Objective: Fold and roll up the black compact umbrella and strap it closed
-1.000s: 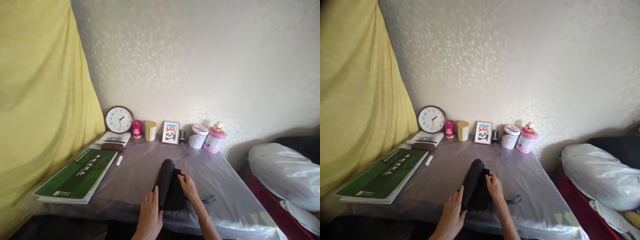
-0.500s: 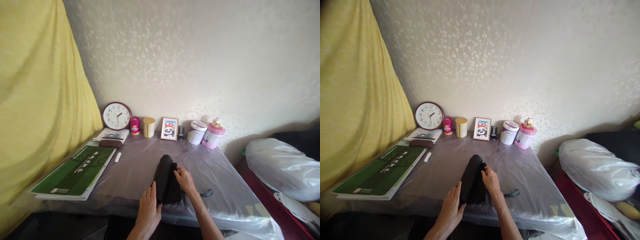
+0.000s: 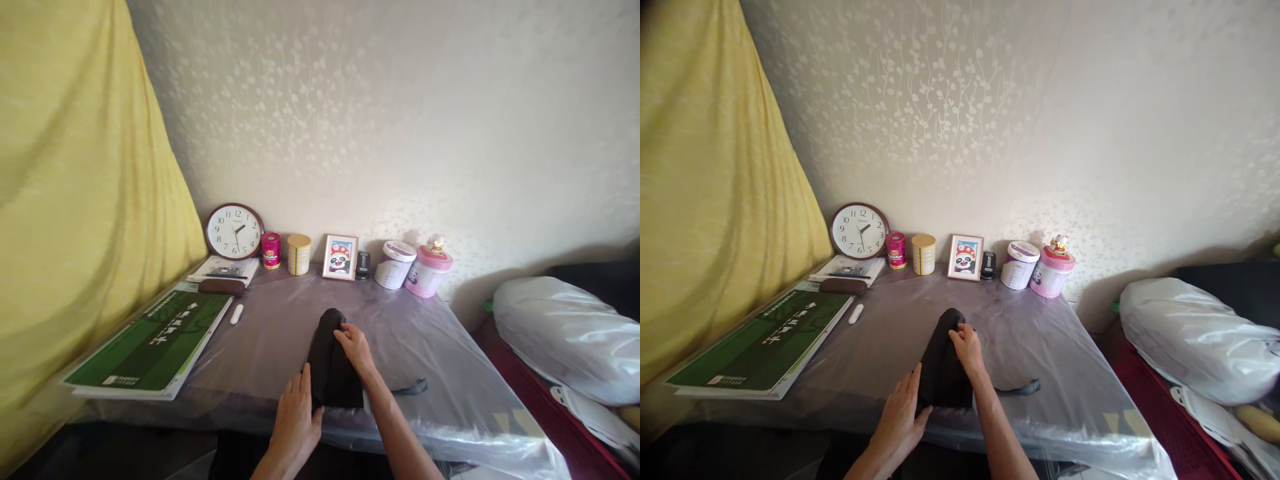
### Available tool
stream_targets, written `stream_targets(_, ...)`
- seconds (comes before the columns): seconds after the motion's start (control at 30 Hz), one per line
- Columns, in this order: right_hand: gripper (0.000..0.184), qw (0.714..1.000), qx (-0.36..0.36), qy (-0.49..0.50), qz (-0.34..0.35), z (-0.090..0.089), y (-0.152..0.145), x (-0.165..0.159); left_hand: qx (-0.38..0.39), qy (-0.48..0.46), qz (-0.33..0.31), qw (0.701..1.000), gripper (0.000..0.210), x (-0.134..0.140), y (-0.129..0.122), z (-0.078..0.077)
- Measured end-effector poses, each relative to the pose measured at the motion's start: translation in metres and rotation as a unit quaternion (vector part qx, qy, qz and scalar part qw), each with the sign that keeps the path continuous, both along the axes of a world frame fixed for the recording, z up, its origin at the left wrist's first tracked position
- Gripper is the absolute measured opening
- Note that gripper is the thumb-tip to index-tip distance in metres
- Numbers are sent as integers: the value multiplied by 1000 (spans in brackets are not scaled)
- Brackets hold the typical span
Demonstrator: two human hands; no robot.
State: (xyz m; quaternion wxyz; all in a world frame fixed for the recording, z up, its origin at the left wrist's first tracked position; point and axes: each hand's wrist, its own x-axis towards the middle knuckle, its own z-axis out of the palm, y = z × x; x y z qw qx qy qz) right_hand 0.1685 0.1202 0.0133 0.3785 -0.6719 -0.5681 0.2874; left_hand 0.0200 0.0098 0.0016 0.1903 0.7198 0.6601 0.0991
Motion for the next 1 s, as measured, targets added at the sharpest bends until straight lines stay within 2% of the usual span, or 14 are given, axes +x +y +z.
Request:
stream_targets(0.13,33,1000,18,0,-20,-2,4,-16,2,-1,2,1000,68,-2,1,-2)
stream_targets(0.27,32,999,-7,49,-6,-7,6,-22,-6,-3,6,1000,68,-4,1,-3)
stream_targets(0.47,36,987,-64,141,44,1,-1,-26,14,-21,17,1000,67,-6,2,-3)
stream_targets(0.57,36,970,-97,205,91,8,-7,-29,14,-30,5,999,66,-7,3,-3)
stream_targets(0.67,32,958,-97,228,147,10,-13,-28,11,-33,1,999,66,-8,3,-4)
stream_targets(0.77,31,949,-88,224,202,7,-16,-21,6,-39,-4,999,66,-9,3,-6)
stream_targets(0.83,37,945,-78,208,241,6,-17,-16,4,-47,-10,999,65,-10,3,-8)
stream_targets(1.0,53,938,14,78,336,15,-22,-11,13,-85,-1,996,62,-14,6,-11)
